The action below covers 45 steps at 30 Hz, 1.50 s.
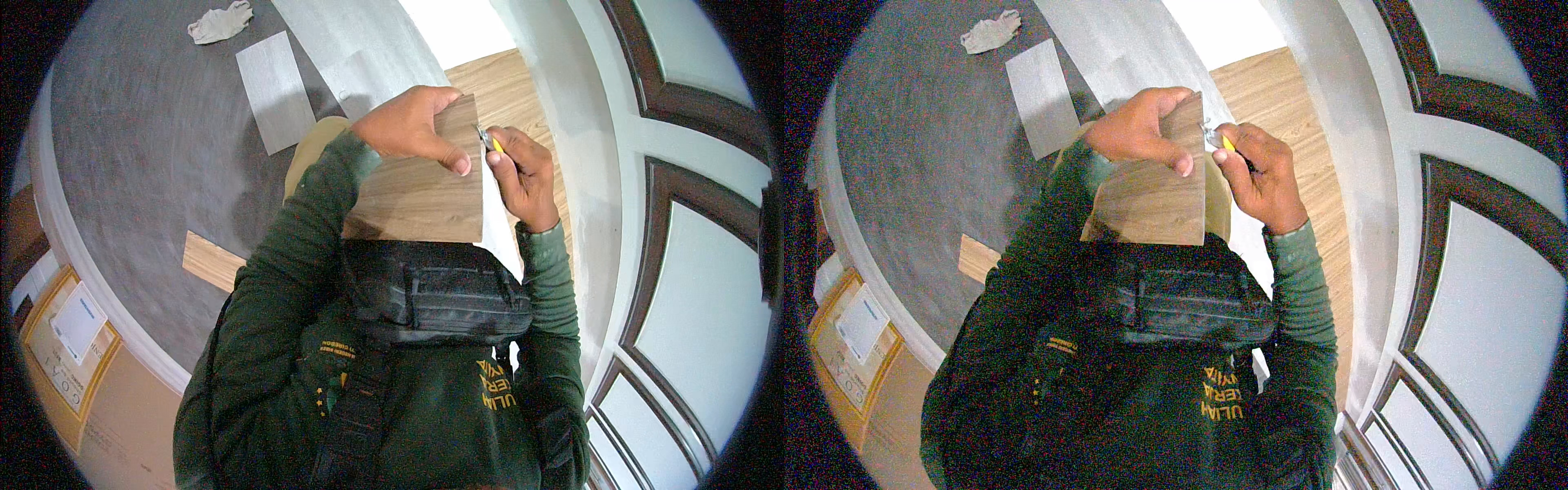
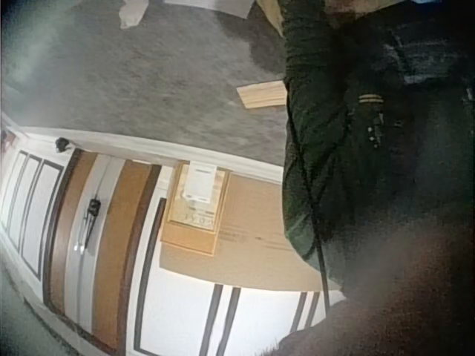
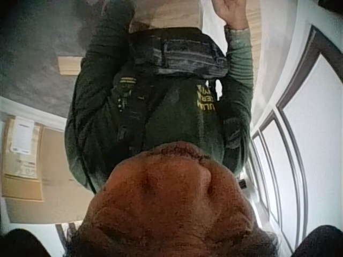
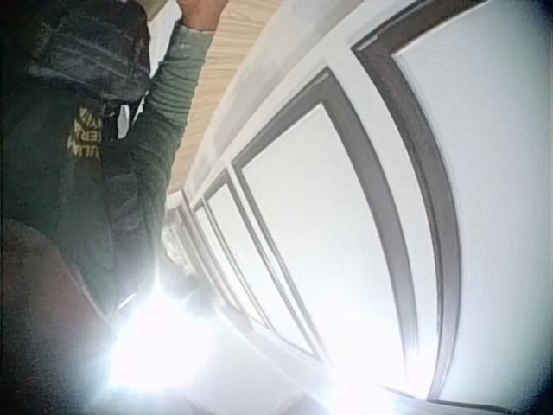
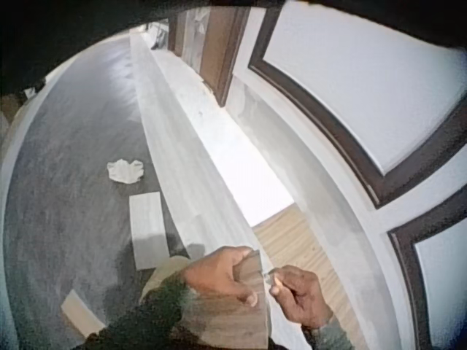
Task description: The person trims wood-grain tiles using a utility knife and then presses them onto a wall surface by hand.
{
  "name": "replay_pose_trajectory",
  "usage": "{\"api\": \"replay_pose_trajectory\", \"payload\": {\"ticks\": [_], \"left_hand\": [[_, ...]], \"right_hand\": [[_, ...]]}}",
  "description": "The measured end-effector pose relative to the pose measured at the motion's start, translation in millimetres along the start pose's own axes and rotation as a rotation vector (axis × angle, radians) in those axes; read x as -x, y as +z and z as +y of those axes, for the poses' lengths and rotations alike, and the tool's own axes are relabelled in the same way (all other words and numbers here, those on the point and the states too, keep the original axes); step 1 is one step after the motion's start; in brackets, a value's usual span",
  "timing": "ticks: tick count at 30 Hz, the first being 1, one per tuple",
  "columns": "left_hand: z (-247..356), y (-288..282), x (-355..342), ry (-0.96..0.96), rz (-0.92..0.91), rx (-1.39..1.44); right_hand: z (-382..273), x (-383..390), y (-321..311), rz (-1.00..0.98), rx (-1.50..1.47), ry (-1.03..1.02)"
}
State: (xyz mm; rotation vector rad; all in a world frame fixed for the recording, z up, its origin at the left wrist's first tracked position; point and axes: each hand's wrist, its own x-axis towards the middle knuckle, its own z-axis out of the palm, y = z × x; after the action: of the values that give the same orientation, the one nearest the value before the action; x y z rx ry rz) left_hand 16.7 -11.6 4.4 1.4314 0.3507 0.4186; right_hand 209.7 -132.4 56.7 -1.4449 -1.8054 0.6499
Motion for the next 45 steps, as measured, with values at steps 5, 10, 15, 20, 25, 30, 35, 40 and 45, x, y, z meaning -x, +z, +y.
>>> {"api": "replay_pose_trajectory", "payload": {"ticks": [5, 10, 15, 20, 25, 30, 35, 40, 45], "left_hand": [[-5, 0, -2, 0.033, 0.01, -0.033], [-12, -2, -4, 0.058, 0.04, -0.122], [-6, 3, -4, 0.046, 0.033, -0.04], [-6, 7, -5, -0.043, -0.048, -0.05], [-10, 7, -4, -0.073, -0.029, -0.026], [-4, 12, -6, -0.014, -0.039, -0.025], [-11, 9, -11, 0.045, 0.003, -0.179], [-12, -1, -10, 0.0, 0.098, -0.327], [-11, -2, -17, -0.159, 0.176, -0.546]], "right_hand": [[-2, -4, -1, -0.007, 0.023, 0.024], [0, -8, 0, -0.009, 0.024, 0.036], [7, -11, 5, 0.065, 0.075, -0.041], [14, -13, 1, 0.049, 0.037, 0.056], [6, -3, 0, 0.024, 0.036, 0.062], [18, -9, 4, 0.086, 0.017, 0.085], [47, -8, 10, 0.184, -0.026, 0.368], [43, 17, 6, 0.313, -0.375, 0.614], [33, 40, 15, 0.351, -0.681, 0.602]]}}
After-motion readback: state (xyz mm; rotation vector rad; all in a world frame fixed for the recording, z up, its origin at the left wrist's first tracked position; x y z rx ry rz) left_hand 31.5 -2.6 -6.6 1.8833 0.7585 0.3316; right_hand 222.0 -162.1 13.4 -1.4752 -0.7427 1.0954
